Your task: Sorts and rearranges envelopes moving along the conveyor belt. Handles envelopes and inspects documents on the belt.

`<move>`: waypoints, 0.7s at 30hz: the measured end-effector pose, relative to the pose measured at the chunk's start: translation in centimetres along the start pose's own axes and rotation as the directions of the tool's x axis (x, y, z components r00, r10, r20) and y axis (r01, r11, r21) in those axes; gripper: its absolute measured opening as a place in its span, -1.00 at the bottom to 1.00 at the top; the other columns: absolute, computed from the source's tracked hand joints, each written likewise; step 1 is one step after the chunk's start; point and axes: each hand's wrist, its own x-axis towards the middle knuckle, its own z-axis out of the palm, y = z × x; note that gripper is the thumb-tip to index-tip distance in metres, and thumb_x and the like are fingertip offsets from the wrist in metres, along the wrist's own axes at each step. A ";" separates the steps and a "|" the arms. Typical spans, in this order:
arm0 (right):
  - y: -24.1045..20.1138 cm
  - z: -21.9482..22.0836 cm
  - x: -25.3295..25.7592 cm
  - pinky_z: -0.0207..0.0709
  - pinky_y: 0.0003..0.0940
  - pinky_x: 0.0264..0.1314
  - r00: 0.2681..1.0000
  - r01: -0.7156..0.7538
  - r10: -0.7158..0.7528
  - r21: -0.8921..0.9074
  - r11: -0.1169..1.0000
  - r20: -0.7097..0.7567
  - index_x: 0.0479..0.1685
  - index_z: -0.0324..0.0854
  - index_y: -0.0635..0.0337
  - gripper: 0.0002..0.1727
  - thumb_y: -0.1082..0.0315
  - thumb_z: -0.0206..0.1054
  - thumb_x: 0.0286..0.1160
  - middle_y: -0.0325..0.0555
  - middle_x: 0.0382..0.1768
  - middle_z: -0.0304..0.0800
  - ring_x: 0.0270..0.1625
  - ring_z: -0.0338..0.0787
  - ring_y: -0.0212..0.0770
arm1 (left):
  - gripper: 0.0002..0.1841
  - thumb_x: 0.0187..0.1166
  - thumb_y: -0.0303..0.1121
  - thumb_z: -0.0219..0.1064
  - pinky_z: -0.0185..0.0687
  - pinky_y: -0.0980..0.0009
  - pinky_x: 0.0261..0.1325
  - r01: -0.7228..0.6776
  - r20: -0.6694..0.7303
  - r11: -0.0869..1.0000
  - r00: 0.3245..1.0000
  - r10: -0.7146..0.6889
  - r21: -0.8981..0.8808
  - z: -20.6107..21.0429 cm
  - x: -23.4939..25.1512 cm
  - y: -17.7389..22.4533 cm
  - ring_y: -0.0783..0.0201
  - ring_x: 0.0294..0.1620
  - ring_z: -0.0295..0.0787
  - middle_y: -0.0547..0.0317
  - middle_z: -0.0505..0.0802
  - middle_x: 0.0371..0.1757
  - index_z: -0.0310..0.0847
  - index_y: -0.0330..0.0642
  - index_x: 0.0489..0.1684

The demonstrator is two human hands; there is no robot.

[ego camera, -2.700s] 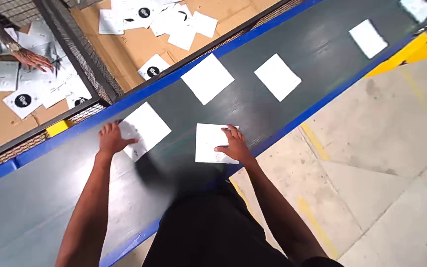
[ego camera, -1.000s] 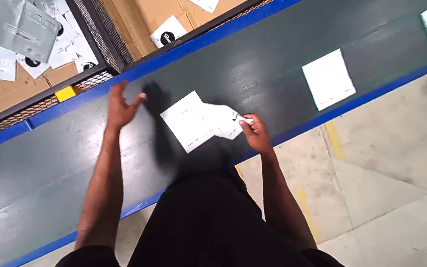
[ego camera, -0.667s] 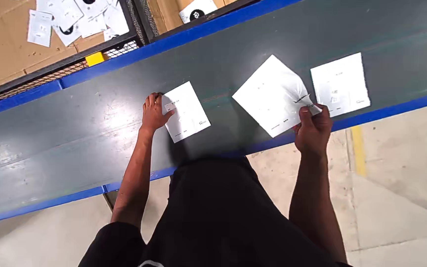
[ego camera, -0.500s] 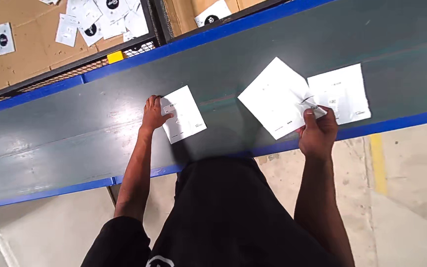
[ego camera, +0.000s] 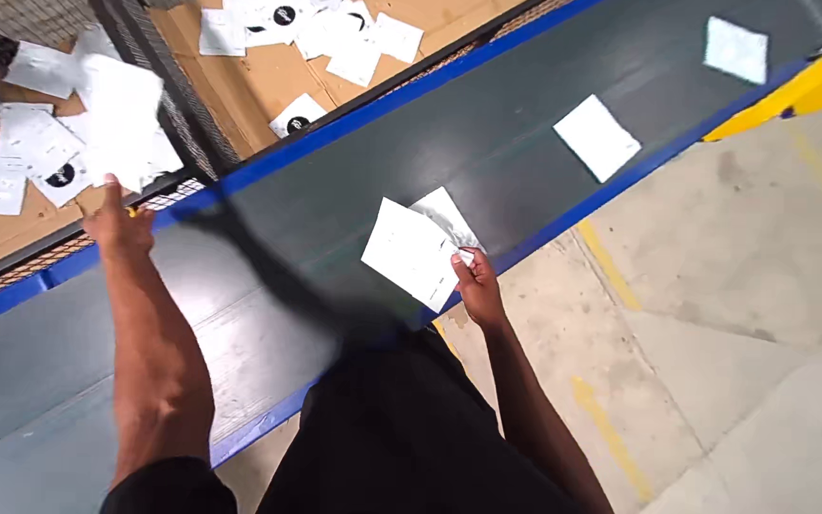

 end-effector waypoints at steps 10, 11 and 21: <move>-2.9 7.5 5.1 0.83 0.01 0.09 0.903 -0.312 0.188 0.291 0.904 0.386 0.44 0.49 0.10 -0.63 0.14 0.17 0.83 0.02 0.08 0.83 0.04 0.89 -0.03 | -0.71 0.70 -0.27 0.35 0.87 0.18 0.03 0.097 0.874 0.974 0.431 -0.226 0.204 7.8 -18.2 -8.6 0.15 -0.09 0.90 0.00 0.90 -0.01 0.65 -0.25 0.22; -2.8 8.5 5.2 0.82 0.01 0.11 0.906 -0.290 0.172 0.273 0.917 0.386 0.45 0.47 0.08 -0.61 0.09 0.14 0.84 0.00 0.12 0.81 0.07 0.88 -0.04 | -0.79 0.71 -0.33 0.33 0.86 0.20 0.00 0.171 0.865 0.975 0.459 -0.204 0.139 6.8 -18.1 -9.2 0.19 -0.15 0.90 0.01 0.91 -0.10 0.69 -0.26 0.10; 6.9 10.6 1.3 -0.36 0.37 0.90 0.744 0.617 -0.085 -0.632 0.468 0.663 0.81 0.28 -0.26 0.01 -0.61 0.13 0.37 -0.21 0.88 0.12 0.93 -0.03 -0.01 | -0.86 0.75 -0.43 0.23 0.88 0.12 -0.04 0.102 0.523 0.994 0.850 -0.064 -0.043 -7.1 -13.2 -8.2 0.15 -0.15 0.91 0.03 0.90 -0.12 0.58 -0.30 0.08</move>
